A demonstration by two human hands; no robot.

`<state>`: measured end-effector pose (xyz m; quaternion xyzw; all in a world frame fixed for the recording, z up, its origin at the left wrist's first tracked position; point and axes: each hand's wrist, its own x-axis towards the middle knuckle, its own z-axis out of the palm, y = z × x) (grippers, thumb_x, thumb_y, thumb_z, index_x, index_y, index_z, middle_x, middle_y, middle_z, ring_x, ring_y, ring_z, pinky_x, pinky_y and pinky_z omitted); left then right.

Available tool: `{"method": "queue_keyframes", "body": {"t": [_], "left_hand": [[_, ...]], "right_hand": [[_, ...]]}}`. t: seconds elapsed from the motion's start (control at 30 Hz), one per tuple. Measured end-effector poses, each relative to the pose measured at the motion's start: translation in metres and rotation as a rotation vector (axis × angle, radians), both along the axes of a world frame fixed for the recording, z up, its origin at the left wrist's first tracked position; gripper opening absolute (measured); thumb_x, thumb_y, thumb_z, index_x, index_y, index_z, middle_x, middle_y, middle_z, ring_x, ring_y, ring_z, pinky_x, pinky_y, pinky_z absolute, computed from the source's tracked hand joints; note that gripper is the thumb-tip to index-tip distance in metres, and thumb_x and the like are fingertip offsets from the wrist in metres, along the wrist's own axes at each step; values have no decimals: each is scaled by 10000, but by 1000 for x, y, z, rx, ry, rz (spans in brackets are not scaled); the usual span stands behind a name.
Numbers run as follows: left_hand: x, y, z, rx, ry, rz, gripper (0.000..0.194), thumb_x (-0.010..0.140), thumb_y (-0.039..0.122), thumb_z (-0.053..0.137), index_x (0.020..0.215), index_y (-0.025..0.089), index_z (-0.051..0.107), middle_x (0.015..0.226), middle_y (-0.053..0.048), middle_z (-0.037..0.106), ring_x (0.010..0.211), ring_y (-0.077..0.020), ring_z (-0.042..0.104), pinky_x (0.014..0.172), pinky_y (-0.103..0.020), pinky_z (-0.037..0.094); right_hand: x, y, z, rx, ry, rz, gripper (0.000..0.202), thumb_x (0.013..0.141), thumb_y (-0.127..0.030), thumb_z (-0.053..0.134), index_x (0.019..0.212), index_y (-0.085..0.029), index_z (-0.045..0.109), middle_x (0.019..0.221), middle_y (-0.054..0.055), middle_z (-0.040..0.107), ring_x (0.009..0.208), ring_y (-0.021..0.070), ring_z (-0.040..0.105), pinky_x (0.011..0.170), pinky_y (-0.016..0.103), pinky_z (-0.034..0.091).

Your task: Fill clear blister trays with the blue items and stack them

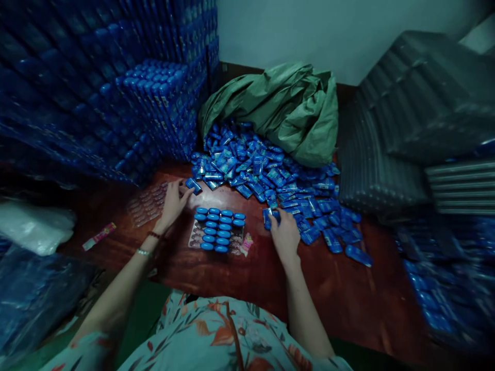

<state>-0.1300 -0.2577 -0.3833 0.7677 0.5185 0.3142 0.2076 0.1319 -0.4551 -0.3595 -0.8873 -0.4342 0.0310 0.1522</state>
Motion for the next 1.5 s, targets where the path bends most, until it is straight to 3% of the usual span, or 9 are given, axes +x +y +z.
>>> {"method": "queue_keyframes", "body": {"t": [0.1,0.27,0.53,0.63,0.77,0.9,1.17,1.33,1.5], "left_hand": [[17,30,-6,-180,120,27,483,707,397,693,1059,110,526,993,-104,509,960,-255,512,865,-386,429],[25,34,-5,-287,116,1,530,590,370,774,982,135,505,939,-66,505,840,-214,535,756,-341,462],[-32,-56,4,-37,-336,138,243,777,314,624,969,181,555,877,-16,613,804,-146,597,751,-283,485],[-46,-98,6,74,-397,199,172,804,263,612,953,180,588,868,-13,616,810,-137,605,761,-278,497],[-42,-122,1,197,-309,0,128,830,167,569,954,188,592,866,-19,618,810,-132,607,742,-262,509],[-33,-115,-5,270,-149,-215,225,881,109,451,1051,191,573,946,-54,617,844,-124,607,728,-228,509],[-36,-89,14,165,126,-588,271,931,162,356,1108,175,560,903,-56,583,787,-124,558,686,-221,480],[-34,-82,30,57,187,-696,241,925,212,372,953,197,611,835,-44,572,745,-138,534,697,-242,463],[-29,-83,37,-58,154,-672,235,908,206,380,920,216,614,879,-54,586,778,-155,565,714,-255,472]], "right_hand": [[11,6,10,-293,-90,-19,373,886,-396,495,1085,-87,554,996,179,579,929,287,568,686,341,425],[-11,1,-1,-254,-194,164,268,863,-313,538,1062,-133,529,1030,165,551,969,293,534,731,364,407],[-37,-47,-29,332,262,277,233,928,-301,401,1086,-192,533,975,79,589,896,193,582,782,316,471],[-43,-48,-26,357,321,463,283,933,-239,381,1156,-238,555,1016,71,563,936,175,574,830,311,477],[-51,-35,-27,310,238,529,371,928,-201,361,1281,-211,476,1036,101,585,950,212,555,832,379,476],[-50,-26,-23,276,180,602,301,925,-180,362,1178,-165,524,967,101,605,895,218,542,793,362,466],[-48,-6,23,-133,-120,817,244,870,-85,444,1028,-187,598,888,71,597,836,209,523,747,328,391],[-63,11,37,-257,-161,861,235,891,-90,414,957,-188,617,902,83,614,888,217,537,813,360,366],[-64,2,28,-207,-141,750,317,876,-63,408,1103,-197,583,1010,97,600,947,221,546,858,364,369]]}}
